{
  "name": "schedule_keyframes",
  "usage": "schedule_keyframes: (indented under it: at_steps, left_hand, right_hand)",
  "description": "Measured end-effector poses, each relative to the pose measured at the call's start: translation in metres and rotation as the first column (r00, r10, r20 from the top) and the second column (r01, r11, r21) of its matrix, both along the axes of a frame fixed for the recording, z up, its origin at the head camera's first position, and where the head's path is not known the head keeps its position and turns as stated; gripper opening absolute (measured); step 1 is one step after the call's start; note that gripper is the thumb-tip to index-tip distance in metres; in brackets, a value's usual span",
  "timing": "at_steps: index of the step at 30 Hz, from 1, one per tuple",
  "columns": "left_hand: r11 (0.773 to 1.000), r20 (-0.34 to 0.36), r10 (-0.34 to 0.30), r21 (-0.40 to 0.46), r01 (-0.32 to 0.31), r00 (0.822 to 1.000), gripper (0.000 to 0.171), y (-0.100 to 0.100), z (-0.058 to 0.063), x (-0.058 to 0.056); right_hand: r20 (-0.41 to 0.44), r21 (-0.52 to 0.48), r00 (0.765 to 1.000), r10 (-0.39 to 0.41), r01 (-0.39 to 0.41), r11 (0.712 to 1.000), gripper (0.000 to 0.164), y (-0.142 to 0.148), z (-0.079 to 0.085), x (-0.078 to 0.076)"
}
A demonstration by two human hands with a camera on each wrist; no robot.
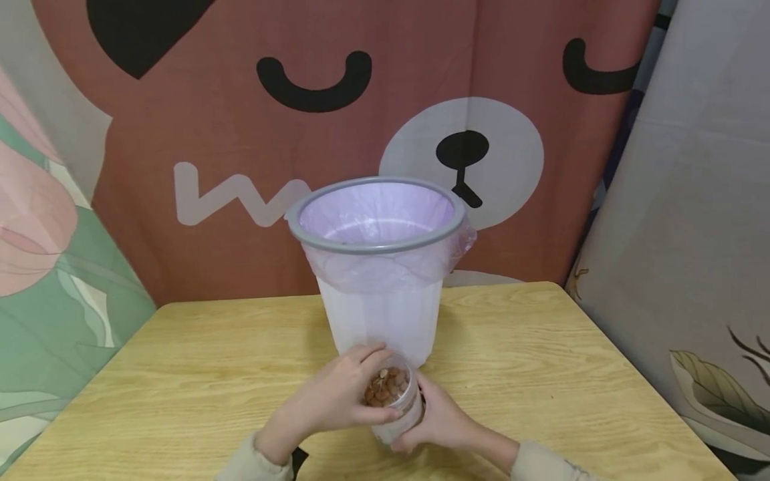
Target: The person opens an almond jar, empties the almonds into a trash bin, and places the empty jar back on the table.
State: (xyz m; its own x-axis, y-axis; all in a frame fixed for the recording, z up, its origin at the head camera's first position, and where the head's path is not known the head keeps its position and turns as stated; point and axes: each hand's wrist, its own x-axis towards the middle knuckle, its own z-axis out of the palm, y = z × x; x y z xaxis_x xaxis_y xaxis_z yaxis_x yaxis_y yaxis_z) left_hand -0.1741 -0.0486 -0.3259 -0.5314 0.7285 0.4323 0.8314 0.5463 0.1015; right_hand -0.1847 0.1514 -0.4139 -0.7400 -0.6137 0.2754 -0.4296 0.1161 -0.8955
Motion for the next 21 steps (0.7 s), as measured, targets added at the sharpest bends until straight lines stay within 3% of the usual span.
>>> schedule_keyframes:
  at_steps: [9, 17, 21]
  left_hand:
    - [0.999, -0.067, -0.008, 0.031, 0.010, 0.998, 0.071, -0.0029, 0.0020, -0.0008]
    - [0.999, -0.045, 0.008, 0.031, -0.007, 0.999, 0.069, -0.0029, 0.0023, 0.0004]
    - [1.000, -0.025, -0.001, 0.013, 0.001, 1.000, 0.069, -0.0024, 0.0004, -0.0006]
  right_hand:
    - [0.024, -0.044, 0.998, 0.052, -0.051, 0.998, 0.094, -0.0006, 0.0068, 0.0023]
    - [-0.020, -0.019, 1.000, 0.009, -0.010, 1.000, 0.102, 0.0002, 0.0072, 0.0041]
    - [-0.032, -0.015, 0.999, 0.004, -0.004, 1.000, 0.098, 0.0007, 0.0055, 0.0049]
